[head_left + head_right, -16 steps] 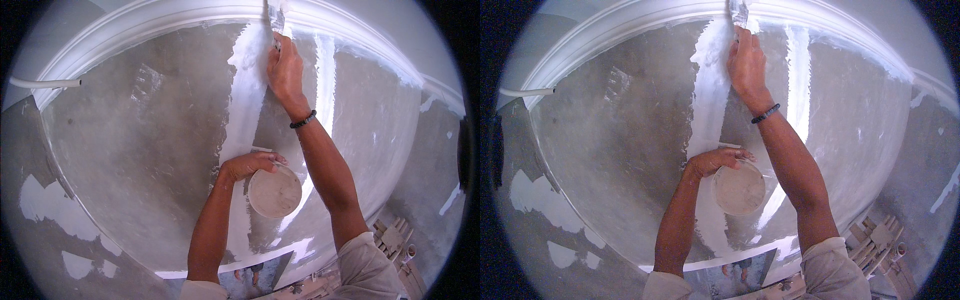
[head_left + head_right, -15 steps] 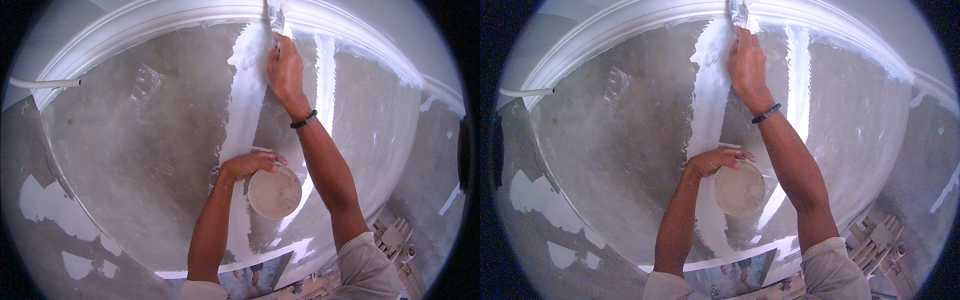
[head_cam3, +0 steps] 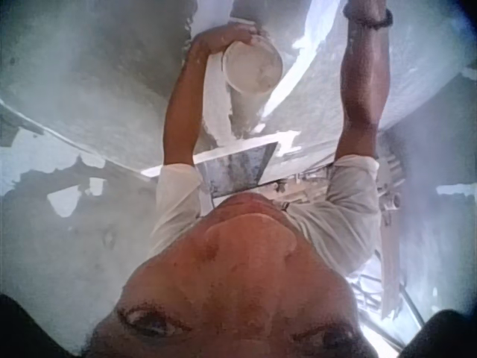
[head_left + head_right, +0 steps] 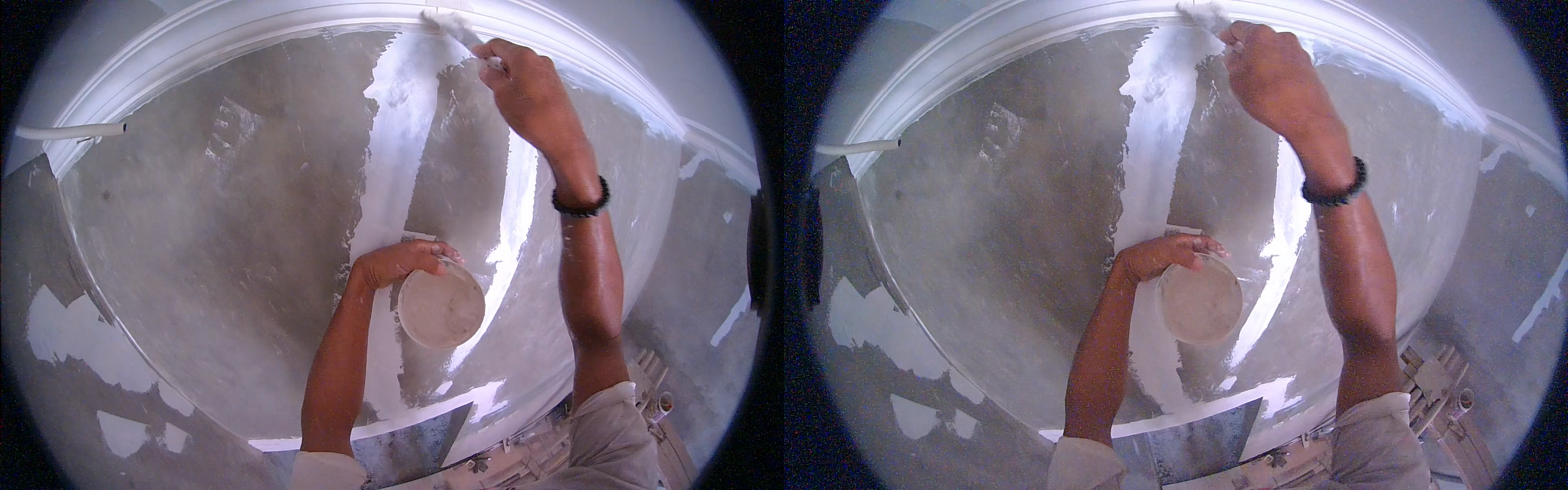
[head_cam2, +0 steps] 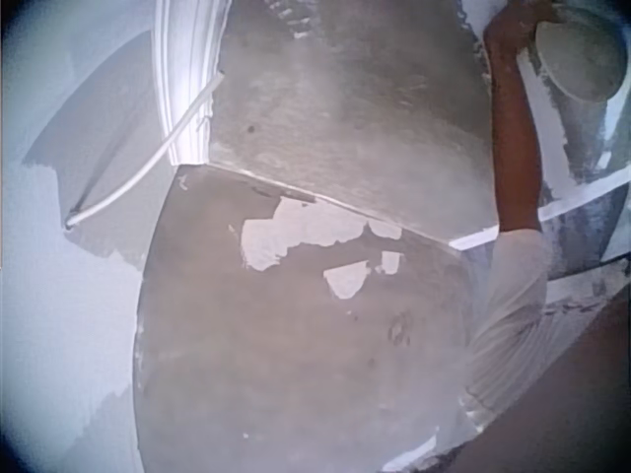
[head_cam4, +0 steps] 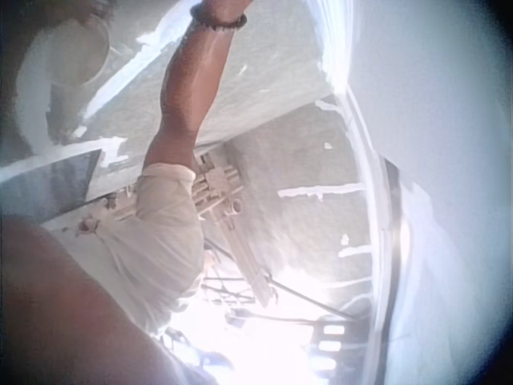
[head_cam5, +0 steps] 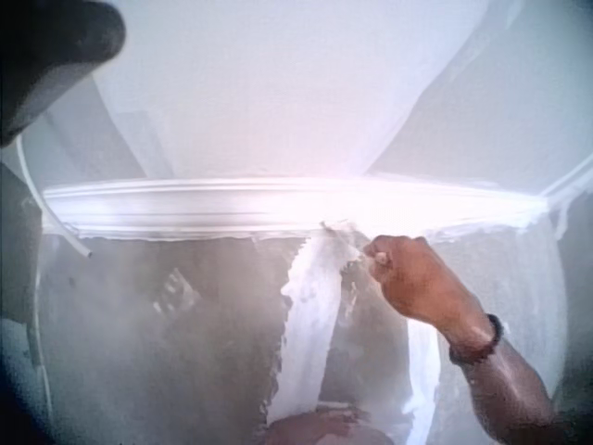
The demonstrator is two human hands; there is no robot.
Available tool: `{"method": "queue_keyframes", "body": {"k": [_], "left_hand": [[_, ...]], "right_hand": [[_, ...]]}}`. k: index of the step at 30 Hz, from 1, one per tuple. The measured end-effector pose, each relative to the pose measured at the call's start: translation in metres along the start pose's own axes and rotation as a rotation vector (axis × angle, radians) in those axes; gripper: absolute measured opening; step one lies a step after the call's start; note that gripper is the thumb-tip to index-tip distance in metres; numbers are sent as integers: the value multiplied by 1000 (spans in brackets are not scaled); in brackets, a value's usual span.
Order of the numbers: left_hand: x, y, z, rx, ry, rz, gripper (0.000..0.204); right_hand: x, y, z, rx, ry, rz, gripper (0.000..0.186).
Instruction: The person applies joint compound to drywall seams and corners using a putty knife, taking compound from a small bucket and smoothing it over the surface.
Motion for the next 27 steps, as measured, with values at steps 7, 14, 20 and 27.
{"method": "queue_keyframes", "body": {"k": [7,14,20,27], "left_hand": [[-2,-2,2,-16,21,-28,52],[-2,-2,6,-28,-21,-27,54],[2,-2,3,-51,24,-102,54],[0,-1,5,-27,-1,-82,54]], "right_hand": [[-6,-23,2,-262,24,199,27],[-2,-37,3,-176,31,134,27],[-1,1,-5,-88,70,82,28],[-14,-17,8,-167,-21,86,28]]}}
Point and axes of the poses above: each hand's wrist, its own z-axis towards the middle knuckle, its own y-axis out of the back of the hand, x = y × z, the point moved 2 cm from there along z, towards the middle knuckle, and after that the axes turned 9 degrees about -y, right-handed, at the moved point
